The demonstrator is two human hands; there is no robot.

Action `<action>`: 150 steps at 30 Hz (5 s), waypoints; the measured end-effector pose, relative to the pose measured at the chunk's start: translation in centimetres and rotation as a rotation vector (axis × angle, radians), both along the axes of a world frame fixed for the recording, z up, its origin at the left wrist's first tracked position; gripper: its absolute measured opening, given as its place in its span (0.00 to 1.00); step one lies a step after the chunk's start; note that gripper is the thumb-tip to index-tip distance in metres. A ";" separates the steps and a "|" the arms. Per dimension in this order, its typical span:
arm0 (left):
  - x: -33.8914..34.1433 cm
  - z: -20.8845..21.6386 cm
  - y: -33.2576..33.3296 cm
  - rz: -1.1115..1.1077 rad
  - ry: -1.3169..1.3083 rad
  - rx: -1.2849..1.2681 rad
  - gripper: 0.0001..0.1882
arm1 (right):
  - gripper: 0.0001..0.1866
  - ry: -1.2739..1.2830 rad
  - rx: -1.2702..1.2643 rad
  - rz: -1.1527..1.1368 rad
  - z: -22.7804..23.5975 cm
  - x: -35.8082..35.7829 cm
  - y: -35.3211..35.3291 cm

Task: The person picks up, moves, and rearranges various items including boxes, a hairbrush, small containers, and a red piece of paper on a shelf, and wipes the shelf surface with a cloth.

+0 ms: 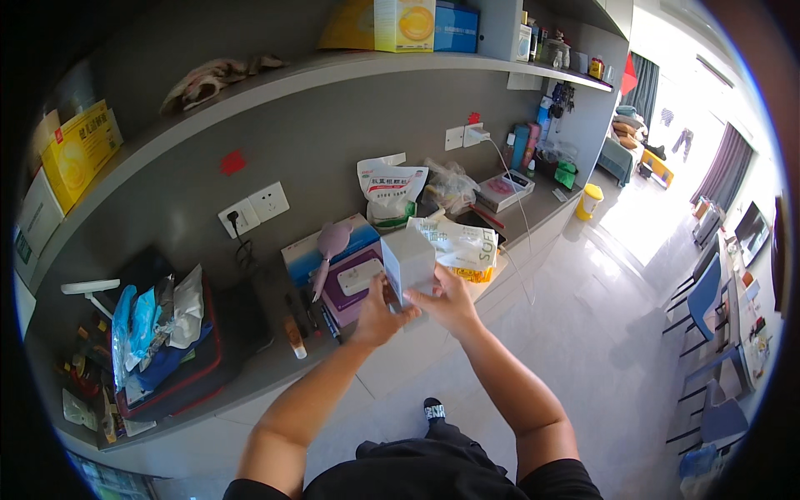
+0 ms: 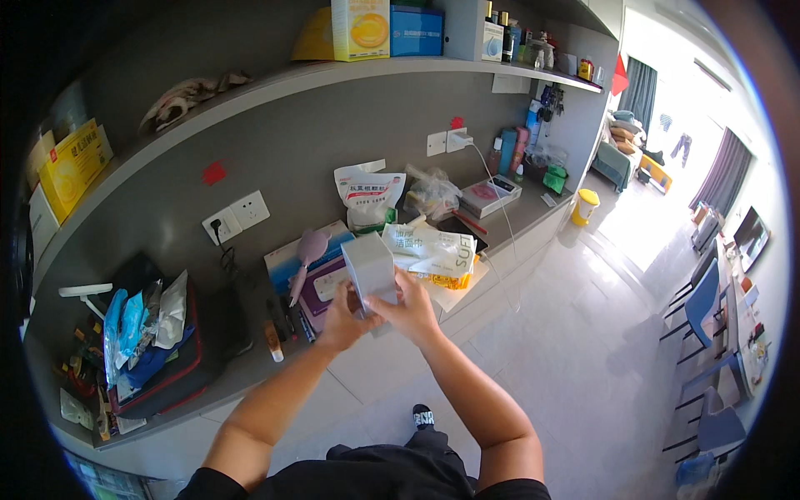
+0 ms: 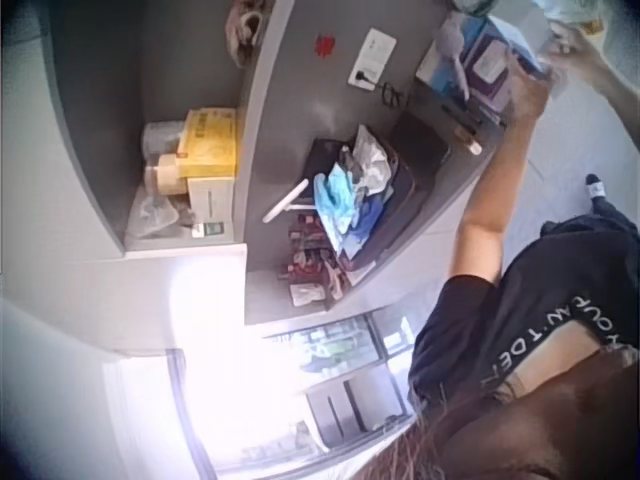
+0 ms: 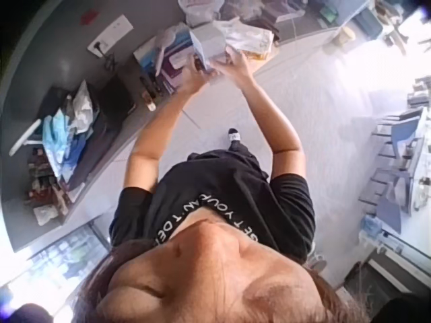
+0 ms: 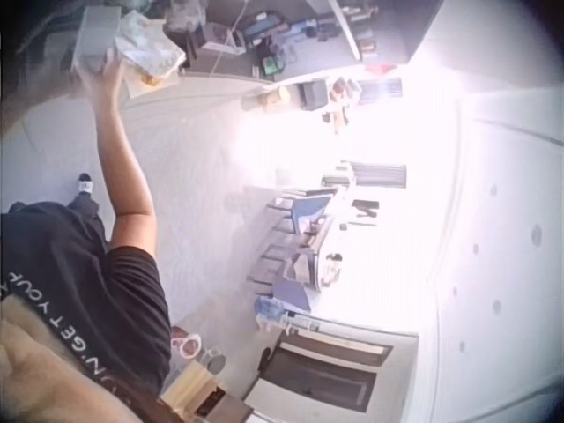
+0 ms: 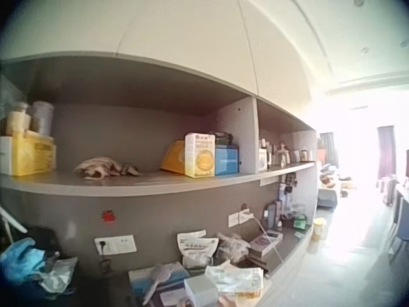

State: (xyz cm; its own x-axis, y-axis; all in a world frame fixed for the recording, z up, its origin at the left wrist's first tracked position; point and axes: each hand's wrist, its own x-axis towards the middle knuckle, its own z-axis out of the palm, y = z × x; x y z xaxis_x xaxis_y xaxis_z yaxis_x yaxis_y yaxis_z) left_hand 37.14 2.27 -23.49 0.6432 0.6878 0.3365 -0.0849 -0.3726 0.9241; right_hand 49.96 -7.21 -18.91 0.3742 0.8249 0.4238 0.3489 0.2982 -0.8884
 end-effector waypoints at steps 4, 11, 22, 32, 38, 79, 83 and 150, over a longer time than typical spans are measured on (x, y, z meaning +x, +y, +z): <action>4.4 -3.8 1.5 0.040 0.035 0.071 0.42 | 0.33 0.087 -0.043 -0.066 -4.6 3.9 1.9; 10.8 -5.2 3.4 0.247 0.181 0.146 0.39 | 0.32 0.333 0.014 0.169 -7.7 10.6 5.6; 12.7 -5.8 5.2 0.336 0.562 0.441 0.51 | 0.41 0.051 -0.060 0.103 -7.5 14.9 8.7; 8.4 -4.9 5.5 0.244 0.879 0.561 0.47 | 0.37 -0.103 -0.085 -0.182 -6.3 11.3 8.2; 7.1 -5.4 5.3 0.284 0.709 0.546 0.45 | 0.39 -0.008 0.008 -0.226 -7.1 8.8 12.5; 1.6 37.5 4.0 0.517 -0.095 0.848 0.27 | 0.33 -0.746 0.596 -0.600 34.8 6.1 11.7; 1.2 35.8 1.2 0.371 -0.298 0.694 0.35 | 0.29 -0.689 0.863 -0.476 33.4 3.8 6.5; 8.6 42.9 9.4 1.149 0.518 0.847 0.10 | 0.13 -0.062 0.603 -0.147 32.1 8.3 14.0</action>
State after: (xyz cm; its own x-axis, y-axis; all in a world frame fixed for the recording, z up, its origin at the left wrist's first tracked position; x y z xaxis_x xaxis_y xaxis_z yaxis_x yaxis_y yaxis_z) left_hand 45.72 11.67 19.43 0.0766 0.6083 0.7900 0.8694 -0.4287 0.2458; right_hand 58.22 6.81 13.16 0.4250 0.3758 0.8235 0.4701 0.6859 -0.5555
